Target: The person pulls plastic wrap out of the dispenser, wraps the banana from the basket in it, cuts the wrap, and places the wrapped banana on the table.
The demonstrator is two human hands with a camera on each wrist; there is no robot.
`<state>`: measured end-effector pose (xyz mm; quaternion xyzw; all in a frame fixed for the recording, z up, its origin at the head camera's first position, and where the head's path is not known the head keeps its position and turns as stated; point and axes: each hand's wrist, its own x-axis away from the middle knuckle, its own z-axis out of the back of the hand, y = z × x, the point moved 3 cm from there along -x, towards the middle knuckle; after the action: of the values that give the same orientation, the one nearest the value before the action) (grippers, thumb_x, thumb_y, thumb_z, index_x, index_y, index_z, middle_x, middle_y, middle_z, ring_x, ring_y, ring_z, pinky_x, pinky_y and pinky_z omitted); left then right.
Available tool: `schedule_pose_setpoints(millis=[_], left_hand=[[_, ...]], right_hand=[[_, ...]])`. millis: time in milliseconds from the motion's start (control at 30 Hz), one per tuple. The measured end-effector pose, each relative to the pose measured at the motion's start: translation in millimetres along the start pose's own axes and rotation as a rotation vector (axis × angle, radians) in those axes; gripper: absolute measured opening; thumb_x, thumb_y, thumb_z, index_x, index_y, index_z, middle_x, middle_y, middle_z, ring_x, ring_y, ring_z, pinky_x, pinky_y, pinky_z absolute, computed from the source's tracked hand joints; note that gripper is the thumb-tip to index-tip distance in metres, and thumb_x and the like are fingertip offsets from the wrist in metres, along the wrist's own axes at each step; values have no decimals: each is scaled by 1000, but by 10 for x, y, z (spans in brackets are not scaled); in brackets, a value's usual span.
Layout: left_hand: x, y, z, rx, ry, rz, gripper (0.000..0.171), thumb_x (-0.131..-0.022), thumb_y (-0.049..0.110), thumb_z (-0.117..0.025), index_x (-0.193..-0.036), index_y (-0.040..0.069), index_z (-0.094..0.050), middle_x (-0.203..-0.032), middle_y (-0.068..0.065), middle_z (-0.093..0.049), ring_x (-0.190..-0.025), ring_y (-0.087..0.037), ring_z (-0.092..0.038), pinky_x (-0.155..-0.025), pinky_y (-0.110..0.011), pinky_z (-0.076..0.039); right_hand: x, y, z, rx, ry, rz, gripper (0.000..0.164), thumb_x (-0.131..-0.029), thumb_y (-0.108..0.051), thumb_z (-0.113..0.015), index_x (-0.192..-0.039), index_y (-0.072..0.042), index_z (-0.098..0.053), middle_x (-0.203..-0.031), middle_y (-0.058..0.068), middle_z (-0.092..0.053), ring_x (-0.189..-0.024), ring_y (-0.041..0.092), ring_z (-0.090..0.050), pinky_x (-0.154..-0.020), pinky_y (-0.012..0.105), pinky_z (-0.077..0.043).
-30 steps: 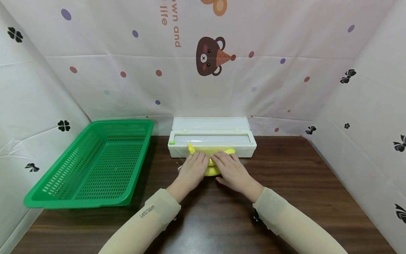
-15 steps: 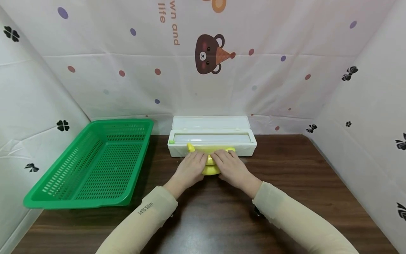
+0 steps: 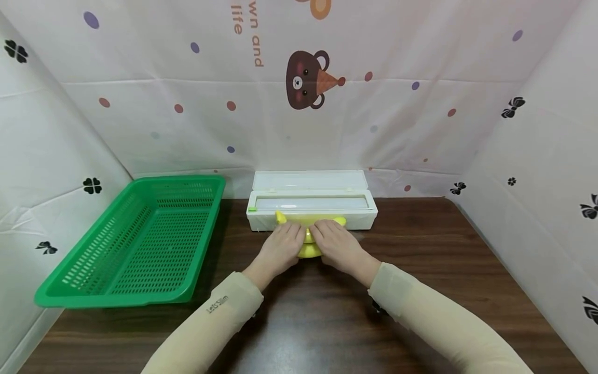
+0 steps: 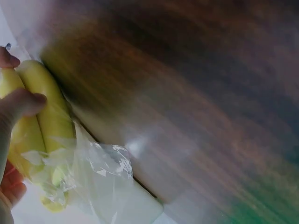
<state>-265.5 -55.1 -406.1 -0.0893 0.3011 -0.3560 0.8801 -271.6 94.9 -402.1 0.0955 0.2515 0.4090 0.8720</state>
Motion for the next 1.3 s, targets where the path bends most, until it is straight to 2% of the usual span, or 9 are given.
schedule_pose_setpoints(millis=[200, 400, 667, 1000, 1133, 1300], left_hand=[[-16, -32, -6, -13, -26, -55, 74, -57, 43, -86, -110, 0, -56, -101, -8, -60, -95, -21, -57, -86, -30, -49], [-47, -73, 42, 50, -34, -62, 72, -57, 42, -86, -108, 1, -56, -97, -7, -60, -91, -20, -57, -84, -30, -50], [-61, -104, 142, 123, -49, -77, 71, -58, 41, -86, -108, 0, -58, -100, -7, -62, -95, -20, -57, -87, -29, -49], [-75, -106, 236, 199, -80, -80, 69, -60, 40, -83, -110, 0, -60, -101, -8, -64, -96, -20, -58, -88, -31, -49], [-82, -115, 282, 226, -74, -67, 64, -60, 38, -80, -108, 1, -61, -99, -7, -64, -93, -20, -58, -87, -31, -49], [-87, -117, 326, 252, -99, -57, 63, -60, 39, -78, -108, 1, -61, -98, -7, -64, -93, -21, -58, -87, -32, -49]], right_hand=[[-8, 2, 8, 62, -25, 35, 72, -63, -26, -82, -121, 2, -50, -113, 11, -54, -106, 23, -53, -101, 32, -41], [-34, 26, 28, 90, -23, 54, 63, -68, -18, -77, -121, 1, -50, -114, 12, -55, -107, 23, -54, -102, 31, -41], [-40, 45, 142, 4, -95, 79, 84, -60, -34, -86, -126, 3, -48, -118, 13, -55, -111, 24, -54, -102, 33, -41], [-5, 73, 278, -82, -56, 90, 78, -59, -32, -85, -121, 4, -54, -109, 12, -61, -103, 25, -58, -97, 35, -46], [-11, 92, 316, -124, -17, 106, 78, -55, -32, -87, -117, 3, -55, -104, 11, -60, -96, 24, -58, -91, 35, -48], [-12, 115, 362, -166, 10, 117, 77, -52, -31, -87, -114, 3, -57, -101, 10, -60, -91, 23, -58, -85, 34, -50]])
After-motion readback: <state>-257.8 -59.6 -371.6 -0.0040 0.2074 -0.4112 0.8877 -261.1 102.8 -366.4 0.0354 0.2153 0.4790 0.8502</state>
